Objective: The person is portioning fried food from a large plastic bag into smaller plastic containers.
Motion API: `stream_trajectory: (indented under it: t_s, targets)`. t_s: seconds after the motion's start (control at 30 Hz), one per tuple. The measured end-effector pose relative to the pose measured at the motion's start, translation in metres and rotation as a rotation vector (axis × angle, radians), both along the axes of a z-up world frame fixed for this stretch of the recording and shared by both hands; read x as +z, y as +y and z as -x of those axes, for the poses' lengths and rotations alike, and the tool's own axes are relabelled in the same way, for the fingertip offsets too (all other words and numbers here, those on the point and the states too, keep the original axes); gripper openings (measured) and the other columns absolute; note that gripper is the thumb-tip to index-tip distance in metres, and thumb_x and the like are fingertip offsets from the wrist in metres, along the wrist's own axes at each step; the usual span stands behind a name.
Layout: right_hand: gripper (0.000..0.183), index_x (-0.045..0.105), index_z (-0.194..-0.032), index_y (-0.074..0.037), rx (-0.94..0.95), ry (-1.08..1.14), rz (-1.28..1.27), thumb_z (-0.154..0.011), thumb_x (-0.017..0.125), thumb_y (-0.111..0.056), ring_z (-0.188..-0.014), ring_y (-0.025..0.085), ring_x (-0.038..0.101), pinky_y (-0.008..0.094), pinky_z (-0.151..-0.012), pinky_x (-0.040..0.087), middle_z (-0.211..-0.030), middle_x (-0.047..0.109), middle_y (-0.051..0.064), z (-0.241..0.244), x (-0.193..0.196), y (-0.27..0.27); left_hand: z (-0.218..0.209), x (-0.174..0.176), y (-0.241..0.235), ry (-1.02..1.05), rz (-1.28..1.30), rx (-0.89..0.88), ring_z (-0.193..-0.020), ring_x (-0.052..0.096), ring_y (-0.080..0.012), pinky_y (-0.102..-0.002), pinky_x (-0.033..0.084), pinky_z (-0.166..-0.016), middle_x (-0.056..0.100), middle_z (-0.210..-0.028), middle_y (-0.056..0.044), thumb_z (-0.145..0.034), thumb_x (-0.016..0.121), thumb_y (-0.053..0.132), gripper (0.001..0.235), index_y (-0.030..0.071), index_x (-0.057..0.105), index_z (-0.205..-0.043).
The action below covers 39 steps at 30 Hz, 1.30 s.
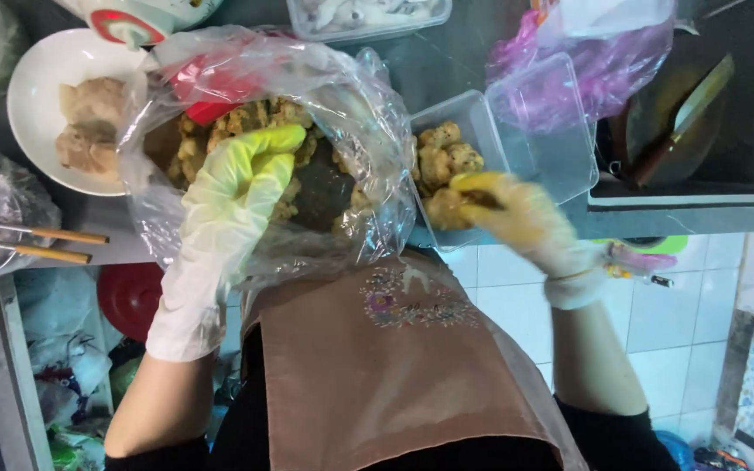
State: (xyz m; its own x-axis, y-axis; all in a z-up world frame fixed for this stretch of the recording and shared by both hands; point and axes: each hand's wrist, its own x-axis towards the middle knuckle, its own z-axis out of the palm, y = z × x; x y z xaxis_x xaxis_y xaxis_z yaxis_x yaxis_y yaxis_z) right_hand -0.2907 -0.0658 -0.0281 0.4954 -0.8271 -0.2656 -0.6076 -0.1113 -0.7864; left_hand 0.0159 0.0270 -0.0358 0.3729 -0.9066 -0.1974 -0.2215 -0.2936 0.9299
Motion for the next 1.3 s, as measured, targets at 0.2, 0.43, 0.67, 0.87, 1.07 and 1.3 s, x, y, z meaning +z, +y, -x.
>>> stream_trajectory:
  t_s: [0.2,0.43,0.67,0.87,1.07,1.3]
  targets:
    - [0.051,0.076,-0.121,-0.016,-0.156,0.311,0.13,-0.073,0.093,-0.019,-0.113,0.033,0.068,0.043,-0.101,0.057,-0.123,0.066,0.011,0.002,-0.033,0.014,-0.013,-0.023,0.007,-0.172,-0.083,-0.043,-0.101,0.072,-0.0242,-0.042,0.057,-0.096,0.07,-0.114,-0.008,-0.093,0.076,0.029,0.029,0.021,0.073,-0.121]
    - [0.043,0.076,-0.116,-0.015,0.013,0.227,0.282,-0.076,0.092,-0.02,-0.106,0.023,0.066,0.036,-0.093,0.055,-0.115,0.064,0.007,0.01,-0.075,0.007,-0.024,-0.008,0.029,-1.956,-0.288,-0.173,-0.078,0.054,-0.0122,-0.029,0.04,-0.071,0.059,-0.094,0.003,-0.109,0.029,0.039,0.033,0.028,0.06,-0.111]
    - [0.035,0.079,-0.112,-0.032,0.091,0.389,0.176,-0.078,0.084,-0.025,-0.107,0.028,0.069,0.042,-0.1,0.057,-0.112,0.074,0.003,-0.007,-0.059,-0.023,-0.02,-0.026,0.021,-0.901,-0.133,-0.167,-0.087,0.074,-0.0282,-0.04,0.063,-0.079,0.068,-0.093,-0.009,-0.088,0.08,0.028,0.031,0.012,0.072,-0.113]
    - [0.039,0.08,-0.114,-0.033,0.013,0.426,0.39,-0.077,0.092,-0.034,-0.094,0.031,0.073,0.047,-0.089,0.061,-0.103,0.075,0.005,-0.024,-0.069,-0.052,-0.026,-0.049,0.026,-1.161,-0.133,-0.176,-0.081,0.072,-0.0204,-0.033,0.063,-0.07,0.064,-0.088,-0.002,-0.087,0.079,0.042,0.031,0.023,0.07,-0.109]
    - [0.015,0.08,-0.094,-0.04,0.023,0.572,0.101,-0.081,0.086,-0.037,-0.104,0.022,0.07,0.047,-0.094,0.059,-0.11,0.074,-0.01,-0.034,-0.045,-0.025,-0.033,-0.05,0.028,-1.647,-0.079,-0.066,-0.072,0.07,-0.0187,-0.032,0.061,-0.062,0.064,-0.08,-0.003,-0.091,0.074,0.038,0.019,0.022,0.068,-0.099]
    - [0.024,0.081,-0.103,-0.03,0.1,0.533,0.443,-0.082,0.085,-0.041,-0.097,0.029,0.071,0.044,-0.089,0.061,-0.101,0.073,0.002,-0.02,-0.068,-0.008,-0.026,-0.058,0.005,-2.125,-0.034,0.052,-0.063,0.068,-0.017,-0.03,0.059,-0.054,0.063,-0.072,-0.003,-0.094,0.069,0.034,0.014,0.021,0.066,-0.088]
